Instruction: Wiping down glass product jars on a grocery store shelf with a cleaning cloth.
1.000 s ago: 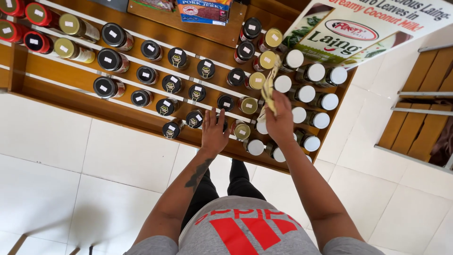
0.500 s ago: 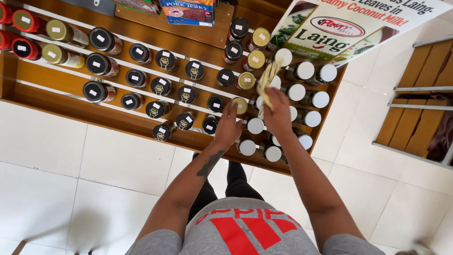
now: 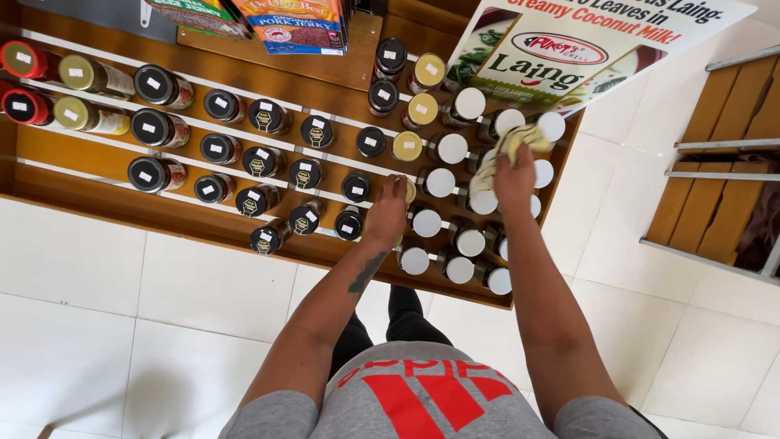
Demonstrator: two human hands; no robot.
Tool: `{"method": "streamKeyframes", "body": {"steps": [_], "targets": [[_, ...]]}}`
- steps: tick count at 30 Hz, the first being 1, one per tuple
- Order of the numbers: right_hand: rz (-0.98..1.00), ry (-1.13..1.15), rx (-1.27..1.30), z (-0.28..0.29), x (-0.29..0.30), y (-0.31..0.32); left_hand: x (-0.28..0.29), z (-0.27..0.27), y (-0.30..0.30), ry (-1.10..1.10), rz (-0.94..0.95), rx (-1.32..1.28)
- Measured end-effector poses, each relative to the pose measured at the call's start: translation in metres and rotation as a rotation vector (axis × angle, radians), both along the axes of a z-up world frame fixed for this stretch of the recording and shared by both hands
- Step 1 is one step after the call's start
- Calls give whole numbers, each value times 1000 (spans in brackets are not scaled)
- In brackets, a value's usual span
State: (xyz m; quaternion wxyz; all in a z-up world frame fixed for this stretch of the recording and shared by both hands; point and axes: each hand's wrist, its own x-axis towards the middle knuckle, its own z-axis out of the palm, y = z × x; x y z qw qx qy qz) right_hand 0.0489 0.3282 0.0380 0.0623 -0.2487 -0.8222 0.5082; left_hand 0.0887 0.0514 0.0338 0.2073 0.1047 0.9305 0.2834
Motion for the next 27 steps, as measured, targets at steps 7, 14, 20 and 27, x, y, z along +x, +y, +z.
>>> {"method": "streamKeyframes", "body": {"steps": [7, 14, 20, 27], "targets": [[414, -50, 219, 44, 11, -99, 0, 18, -1, -27, 26, 30], [520, -295, -45, 89, 39, -97, -6, 48, -7, -24, 228, 360], [319, -375, -995, 121, 51, -86, -14, 78, -21, -153, 161, 698], [113, -502, -719, 67, 57, -58, -13, 80, -53, -602, 610, 1201]]}}
